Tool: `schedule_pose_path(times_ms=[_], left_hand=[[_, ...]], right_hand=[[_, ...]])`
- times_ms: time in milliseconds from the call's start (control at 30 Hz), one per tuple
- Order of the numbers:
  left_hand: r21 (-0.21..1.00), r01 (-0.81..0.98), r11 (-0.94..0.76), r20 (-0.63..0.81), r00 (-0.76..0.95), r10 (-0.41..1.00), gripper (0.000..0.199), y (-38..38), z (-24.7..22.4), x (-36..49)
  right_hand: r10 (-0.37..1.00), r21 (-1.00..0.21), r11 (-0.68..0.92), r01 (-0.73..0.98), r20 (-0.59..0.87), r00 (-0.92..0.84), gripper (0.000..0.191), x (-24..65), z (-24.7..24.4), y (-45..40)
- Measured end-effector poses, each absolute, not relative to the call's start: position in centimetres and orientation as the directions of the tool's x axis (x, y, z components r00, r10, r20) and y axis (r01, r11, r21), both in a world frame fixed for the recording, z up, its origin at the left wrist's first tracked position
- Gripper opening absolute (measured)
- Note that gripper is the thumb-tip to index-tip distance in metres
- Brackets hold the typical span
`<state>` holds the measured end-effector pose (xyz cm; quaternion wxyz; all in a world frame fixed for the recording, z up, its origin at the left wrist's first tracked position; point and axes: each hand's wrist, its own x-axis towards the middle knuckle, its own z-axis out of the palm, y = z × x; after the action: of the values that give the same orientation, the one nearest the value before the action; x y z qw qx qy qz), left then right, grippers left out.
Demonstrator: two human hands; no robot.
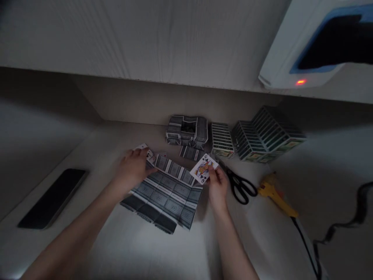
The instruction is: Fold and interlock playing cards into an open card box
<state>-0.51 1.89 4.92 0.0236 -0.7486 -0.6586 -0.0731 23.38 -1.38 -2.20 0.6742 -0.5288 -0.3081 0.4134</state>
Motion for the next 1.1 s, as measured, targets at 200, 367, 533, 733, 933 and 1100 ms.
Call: schedule_pose_path(times_ms=[200, 367, 533, 733, 933, 1100], left_hand=[[0.092, 0.992, -0.088, -0.218, 0.106, 0.970, 0.028, 3.3, 2.8, -3.2], [0.280, 0.932, -0.232, -0.173, 0.286, 0.942, 0.027, 4.6, 1.5, -2.5], [0.524, 0.791, -0.315, -0.194, 0.472, 0.860, 0.026, 5.5, 1.4, -1.3], [0.676, 0.693, -0.249, -0.315, 0.578, 0.753, 0.026, 6.5, 2.0, -0.7], [0.741, 0.633, -0.222, -0.331, 0.633, 0.700, 0.026, 6.7, 1.9, -1.0], [0.782, 0.597, -0.180, -0.329, 0.640, 0.694, 0.024, 6.9, 1.6, -1.1]], right_hand=[[0.901, -0.896, 0.070, -0.439, -0.132, 0.413, 0.023, 22.7, -2.1, -0.8], [0.924, -0.833, -0.223, -0.506, -0.345, 0.162, 0.022, 22.6, -1.7, -1.1], [0.938, -0.867, -0.223, -0.446, -0.315, 0.144, 0.029, 22.0, -2.5, -0.8], [0.958, -0.922, -0.138, -0.361, -0.217, 0.189, 0.032, 21.2, -3.3, 0.3], [0.960, -0.899, -0.137, -0.416, -0.224, 0.167, 0.028, 20.5, -3.6, 2.1], [0.966, -0.960, -0.079, -0.267, -0.140, 0.216, 0.030, 20.4, -4.4, 2.4]])
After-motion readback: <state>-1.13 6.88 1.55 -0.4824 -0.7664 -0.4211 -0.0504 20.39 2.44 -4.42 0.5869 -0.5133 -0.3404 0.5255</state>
